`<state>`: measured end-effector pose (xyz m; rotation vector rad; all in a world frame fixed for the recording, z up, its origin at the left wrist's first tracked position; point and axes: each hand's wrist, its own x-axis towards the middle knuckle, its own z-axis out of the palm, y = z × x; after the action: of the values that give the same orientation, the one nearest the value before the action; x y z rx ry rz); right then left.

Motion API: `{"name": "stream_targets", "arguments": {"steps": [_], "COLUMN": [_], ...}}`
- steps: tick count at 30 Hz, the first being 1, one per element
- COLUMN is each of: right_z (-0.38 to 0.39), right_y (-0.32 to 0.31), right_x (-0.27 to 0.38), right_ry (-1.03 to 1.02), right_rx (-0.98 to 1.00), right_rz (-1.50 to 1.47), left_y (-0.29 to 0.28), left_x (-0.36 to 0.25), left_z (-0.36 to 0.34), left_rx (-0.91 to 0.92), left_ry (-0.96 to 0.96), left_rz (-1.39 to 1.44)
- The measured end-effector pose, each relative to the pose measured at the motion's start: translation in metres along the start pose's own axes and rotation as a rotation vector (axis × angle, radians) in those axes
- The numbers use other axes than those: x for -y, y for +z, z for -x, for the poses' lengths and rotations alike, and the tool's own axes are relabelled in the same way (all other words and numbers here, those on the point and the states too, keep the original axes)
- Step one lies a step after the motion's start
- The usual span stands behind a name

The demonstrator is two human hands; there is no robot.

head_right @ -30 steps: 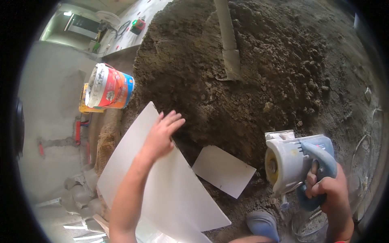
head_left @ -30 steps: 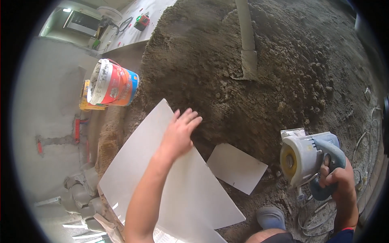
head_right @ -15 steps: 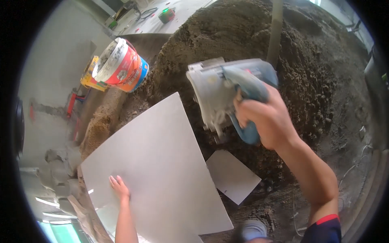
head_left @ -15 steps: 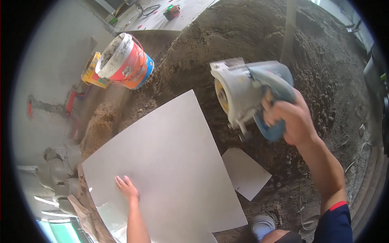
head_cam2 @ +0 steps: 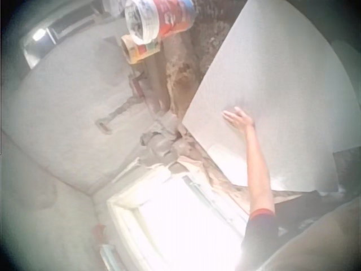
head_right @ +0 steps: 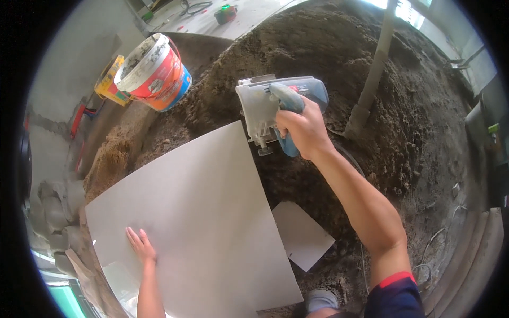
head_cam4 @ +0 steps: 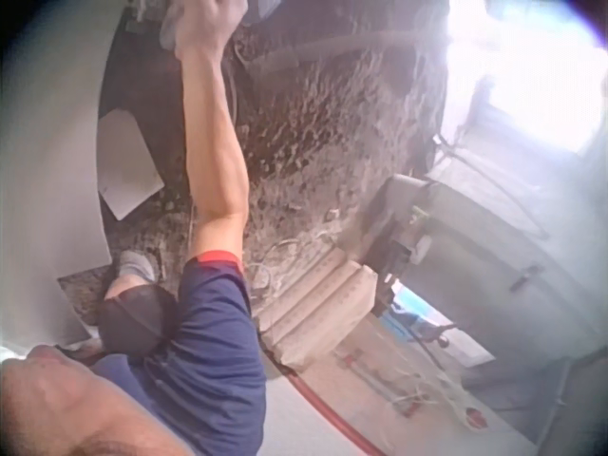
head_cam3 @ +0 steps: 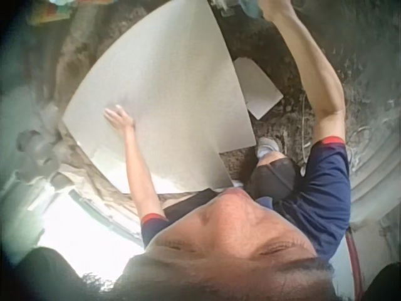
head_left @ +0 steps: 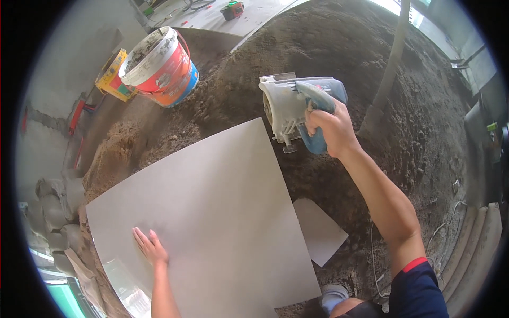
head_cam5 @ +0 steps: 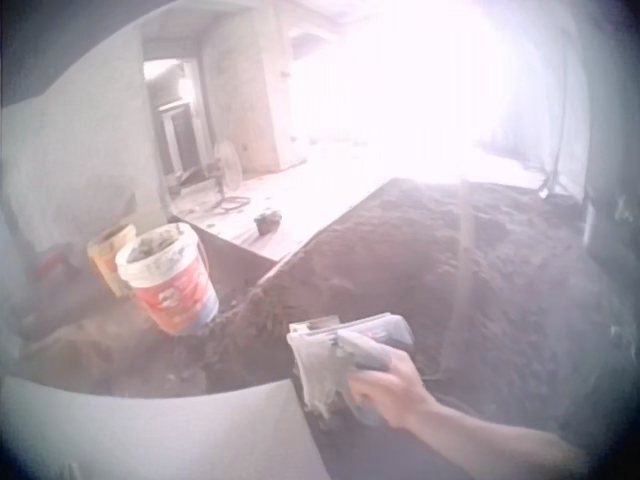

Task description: The person measures a large tile using a tape measure and a pen, then uses a handheld power saw to cut a square section out of one corner.

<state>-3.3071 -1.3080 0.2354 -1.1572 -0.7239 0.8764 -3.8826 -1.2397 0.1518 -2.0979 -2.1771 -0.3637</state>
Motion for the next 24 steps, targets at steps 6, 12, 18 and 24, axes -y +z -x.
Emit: {"name": "stream_targets", "arguments": {"steps": [6,12,18,24], "right_z": [0.001,-0.003,-0.003,-0.001], "right_y": [0.004,0.008,0.012,0.014], "right_x": [0.005,0.001,0.003,0.006], "right_ry": [0.025,0.012,0.035,0.044], "right_rx": [-0.004,-0.005,-0.006,-0.014], "right_rz": [-0.017,-0.018,0.013,-0.002], "left_y": [-0.005,-0.003,-0.003,-0.003], "left_x": [-0.011,-0.007,-0.006,-0.007], "left_z": [0.001,0.002,0.003,0.003], "left_rx": [0.037,0.014,0.012,0.012], "left_ry": [-0.03,-0.026,-0.021,-0.015], "left_rz": [0.008,0.002,-0.013,-0.002]}}
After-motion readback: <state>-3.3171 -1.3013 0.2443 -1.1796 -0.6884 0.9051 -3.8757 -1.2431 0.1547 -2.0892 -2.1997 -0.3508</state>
